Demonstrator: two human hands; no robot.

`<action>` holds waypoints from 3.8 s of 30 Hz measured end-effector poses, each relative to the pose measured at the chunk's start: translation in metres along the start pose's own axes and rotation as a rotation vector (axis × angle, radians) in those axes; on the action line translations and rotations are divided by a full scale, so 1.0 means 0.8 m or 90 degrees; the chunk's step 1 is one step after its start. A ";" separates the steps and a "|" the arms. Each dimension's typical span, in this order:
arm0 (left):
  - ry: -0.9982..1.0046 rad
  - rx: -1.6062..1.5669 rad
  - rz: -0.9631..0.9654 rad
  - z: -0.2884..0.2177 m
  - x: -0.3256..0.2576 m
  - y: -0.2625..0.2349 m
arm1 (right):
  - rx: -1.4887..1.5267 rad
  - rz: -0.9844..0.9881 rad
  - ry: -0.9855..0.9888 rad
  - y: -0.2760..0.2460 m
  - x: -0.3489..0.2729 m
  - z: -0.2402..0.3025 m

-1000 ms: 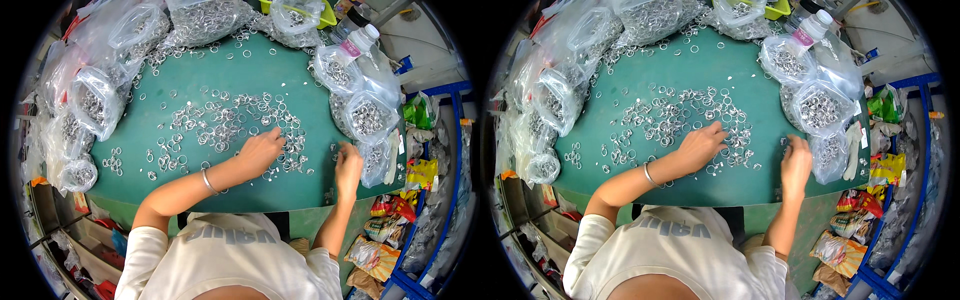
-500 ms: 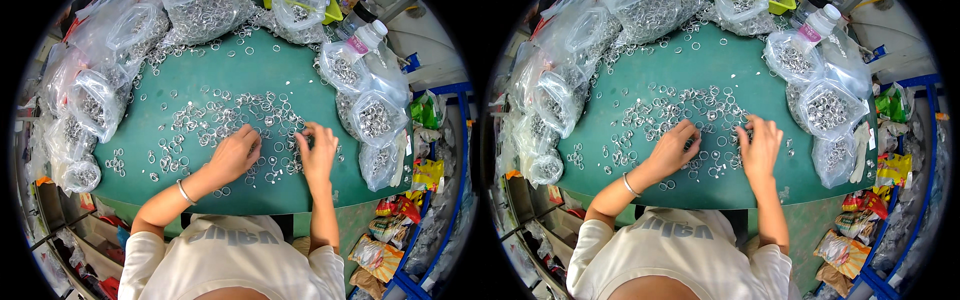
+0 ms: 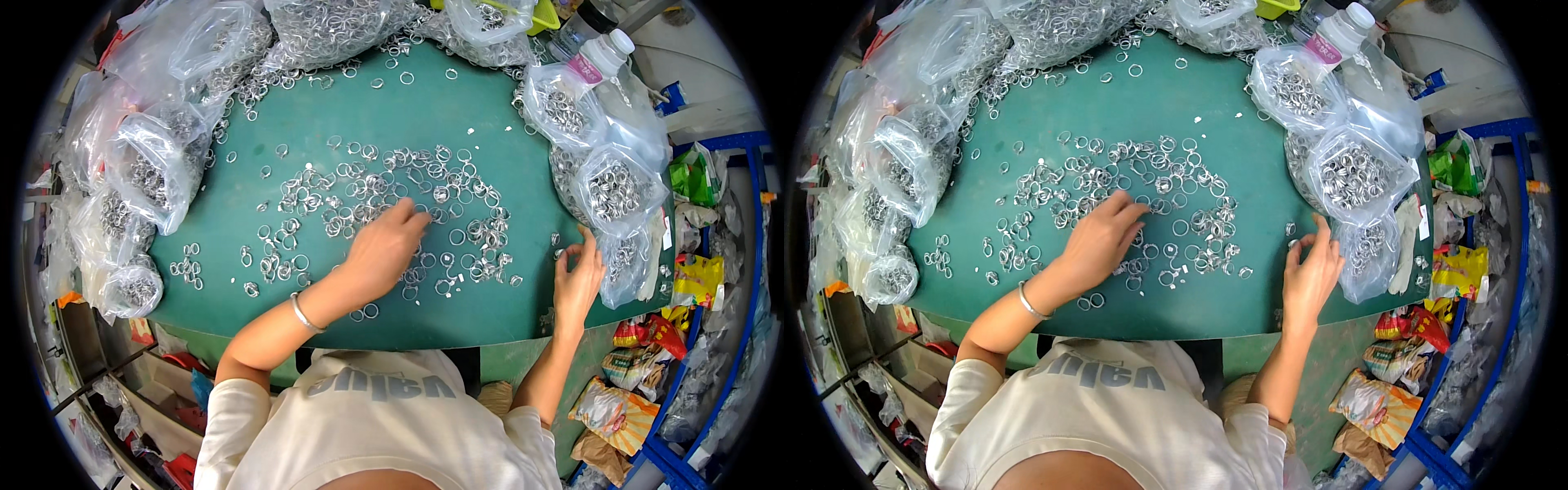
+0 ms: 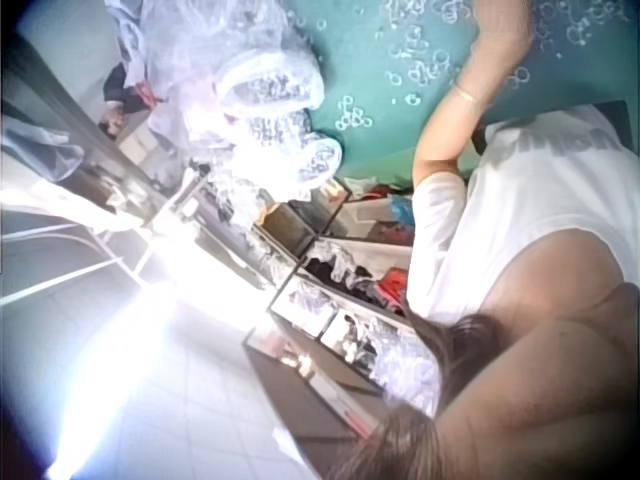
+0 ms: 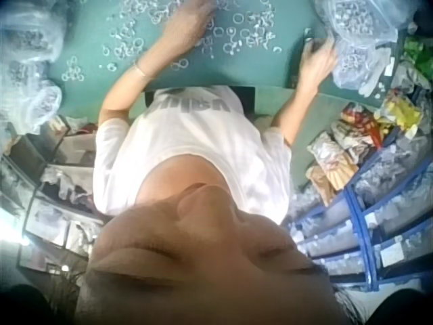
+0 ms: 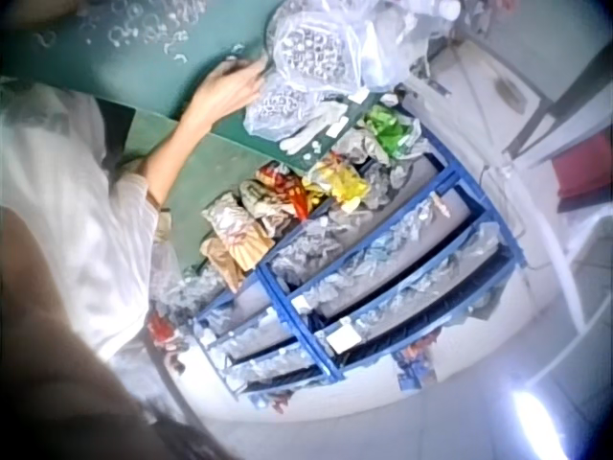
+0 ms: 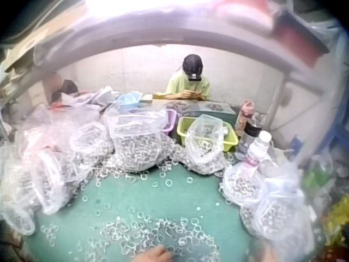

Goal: The person gathers and sorts small silver-colored metal rings on a green work surface by hand, moving them from a loose pile into their palm and then placing them aside.

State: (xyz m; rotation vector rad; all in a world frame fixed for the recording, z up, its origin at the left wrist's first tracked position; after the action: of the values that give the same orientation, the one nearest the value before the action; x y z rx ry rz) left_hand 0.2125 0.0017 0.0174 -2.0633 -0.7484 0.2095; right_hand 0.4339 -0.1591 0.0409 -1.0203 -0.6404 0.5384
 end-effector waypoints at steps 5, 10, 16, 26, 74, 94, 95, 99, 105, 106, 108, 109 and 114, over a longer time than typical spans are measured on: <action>0.119 -0.049 0.035 -0.045 0.042 0.046 | -0.040 0.075 0.016 0.002 -0.001 -0.009; 0.089 -0.034 0.073 -0.036 0.046 0.062 | 0.004 -0.008 -0.080 -0.019 0.002 0.042; -0.004 -0.158 0.043 -0.014 0.035 0.029 | 0.255 0.159 -0.289 0.068 -0.011 0.139; -0.148 -0.366 0.092 0.009 0.023 0.023 | 0.654 0.248 -0.031 0.084 -0.016 0.121; -0.164 -0.665 -0.002 -0.027 -0.015 0.000 | 0.541 0.331 -0.093 0.015 -0.032 0.172; -0.136 -0.825 0.115 -0.034 -0.017 0.011 | 0.666 0.330 -0.010 0.022 -0.036 0.151; -0.087 -0.783 0.080 -0.038 -0.016 0.004 | 0.678 0.298 -0.012 0.020 -0.039 0.151; 0.046 -0.472 -0.020 -0.049 -0.019 -0.030 | 0.650 0.204 -0.046 0.005 -0.047 0.156; 0.055 -0.488 -0.119 -0.050 -0.030 -0.044 | 0.549 0.068 -0.224 -0.026 -0.061 0.176; -0.011 -0.551 -0.080 -0.046 -0.030 -0.039 | 0.551 0.062 -0.239 -0.028 -0.061 0.178; -0.147 -0.675 -0.002 -0.043 -0.032 -0.032 | 0.560 0.072 -0.232 -0.027 -0.061 0.177; -0.181 -0.705 0.007 -0.043 -0.033 -0.031 | 0.564 0.077 -0.228 -0.026 -0.061 0.177; -0.236 -0.653 0.100 -0.041 -0.040 -0.019 | 0.580 0.081 -0.248 -0.026 -0.064 0.182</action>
State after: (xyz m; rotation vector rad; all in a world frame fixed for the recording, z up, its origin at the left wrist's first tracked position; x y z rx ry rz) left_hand 0.1938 -0.0334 0.0444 -3.1145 -1.0494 0.3513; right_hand 0.2973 -0.1150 0.1019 -0.0901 -0.5745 1.0315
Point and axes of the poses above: each hand's wrist, its own x-axis towards the middle knuckle, its own y-axis out of the palm, z = x × y, the point moved 8 cm from there along x, towards the middle knuckle, and after that the axes turned 5 degrees about x, right-handed, at the moved point
